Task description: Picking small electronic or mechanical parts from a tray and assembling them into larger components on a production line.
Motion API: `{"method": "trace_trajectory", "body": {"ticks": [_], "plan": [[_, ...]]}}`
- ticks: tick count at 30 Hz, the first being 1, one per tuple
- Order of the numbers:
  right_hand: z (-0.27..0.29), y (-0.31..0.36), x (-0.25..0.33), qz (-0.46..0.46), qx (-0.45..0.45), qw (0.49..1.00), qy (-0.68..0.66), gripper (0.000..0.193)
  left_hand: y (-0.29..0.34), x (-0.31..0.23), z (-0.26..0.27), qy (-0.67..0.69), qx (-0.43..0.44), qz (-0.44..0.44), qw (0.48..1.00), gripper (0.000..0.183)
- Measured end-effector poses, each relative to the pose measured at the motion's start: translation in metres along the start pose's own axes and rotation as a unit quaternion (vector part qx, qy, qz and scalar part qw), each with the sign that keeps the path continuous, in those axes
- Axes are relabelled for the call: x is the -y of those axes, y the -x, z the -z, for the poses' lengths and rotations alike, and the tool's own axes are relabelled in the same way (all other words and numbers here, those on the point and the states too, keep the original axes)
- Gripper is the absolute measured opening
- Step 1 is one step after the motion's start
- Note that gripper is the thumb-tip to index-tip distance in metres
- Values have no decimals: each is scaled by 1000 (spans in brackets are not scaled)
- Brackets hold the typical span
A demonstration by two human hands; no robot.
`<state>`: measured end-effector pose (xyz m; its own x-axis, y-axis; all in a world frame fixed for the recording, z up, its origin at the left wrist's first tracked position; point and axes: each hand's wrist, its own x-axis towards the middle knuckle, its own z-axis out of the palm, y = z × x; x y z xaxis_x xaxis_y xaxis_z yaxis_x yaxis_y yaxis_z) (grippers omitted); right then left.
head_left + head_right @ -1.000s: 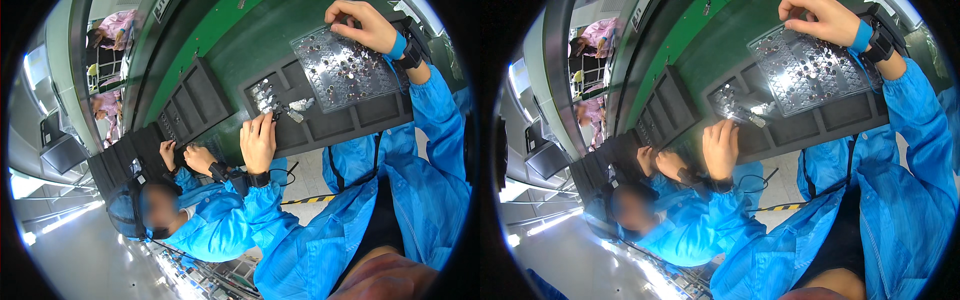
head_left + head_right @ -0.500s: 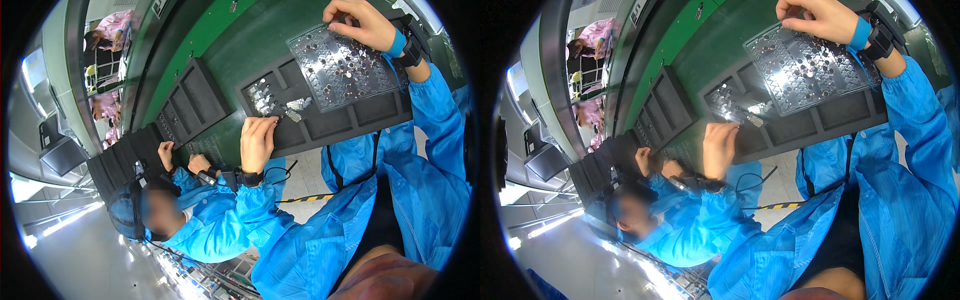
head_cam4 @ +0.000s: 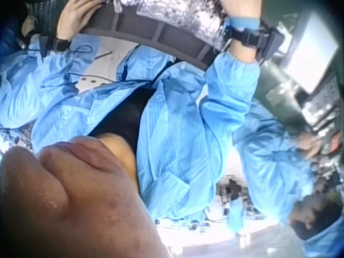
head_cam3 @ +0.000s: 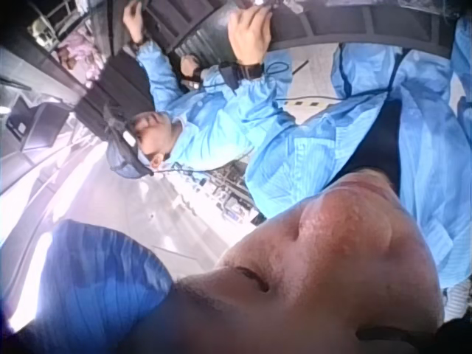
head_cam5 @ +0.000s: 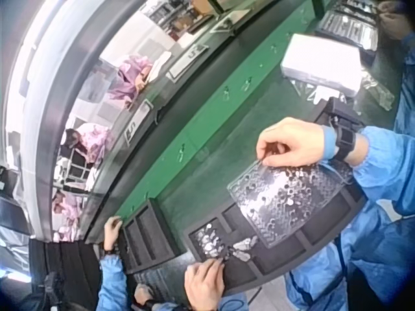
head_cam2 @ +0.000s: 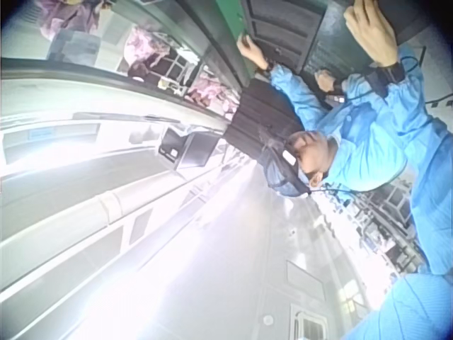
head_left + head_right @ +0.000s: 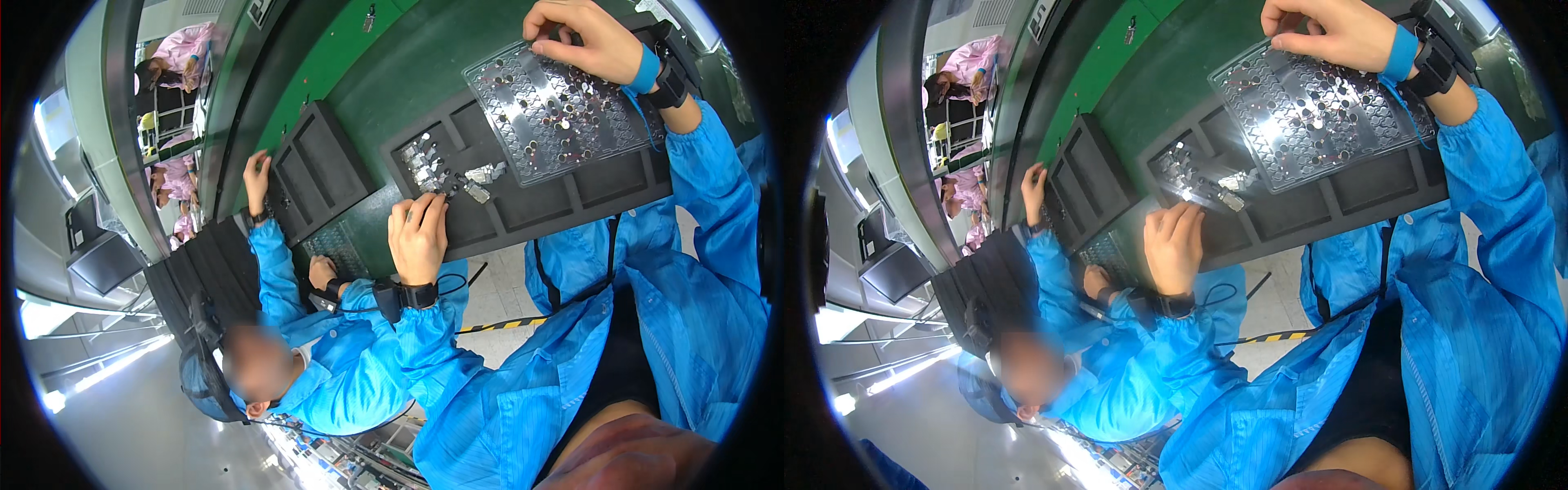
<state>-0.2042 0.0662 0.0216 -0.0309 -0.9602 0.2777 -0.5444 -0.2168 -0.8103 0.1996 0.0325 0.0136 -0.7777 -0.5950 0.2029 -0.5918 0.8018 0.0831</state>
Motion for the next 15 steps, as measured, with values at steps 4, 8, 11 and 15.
{"method": "trace_trajectory", "body": {"ticks": [4, 8, 11, 15], "plan": [[3, -1, 6, -14, 7, 1000, 10, 18, -1, 0, 1, -12, -1, 3, 1000, 22], [2, -1, 6, -5, 3, 1000, -1, 18, -1, 1, -1, -16, -6, 11, 1000, 22], [0, 1, -7, 4, 14, 1000, 1, 17, -3, 2, 0, -19, 4, 5, 1000, 22], [-10, 3, -19, 1, 12, 1000, 8, 13, -11, -5, 11, -20, 18, 2, 1000, 20]]}}
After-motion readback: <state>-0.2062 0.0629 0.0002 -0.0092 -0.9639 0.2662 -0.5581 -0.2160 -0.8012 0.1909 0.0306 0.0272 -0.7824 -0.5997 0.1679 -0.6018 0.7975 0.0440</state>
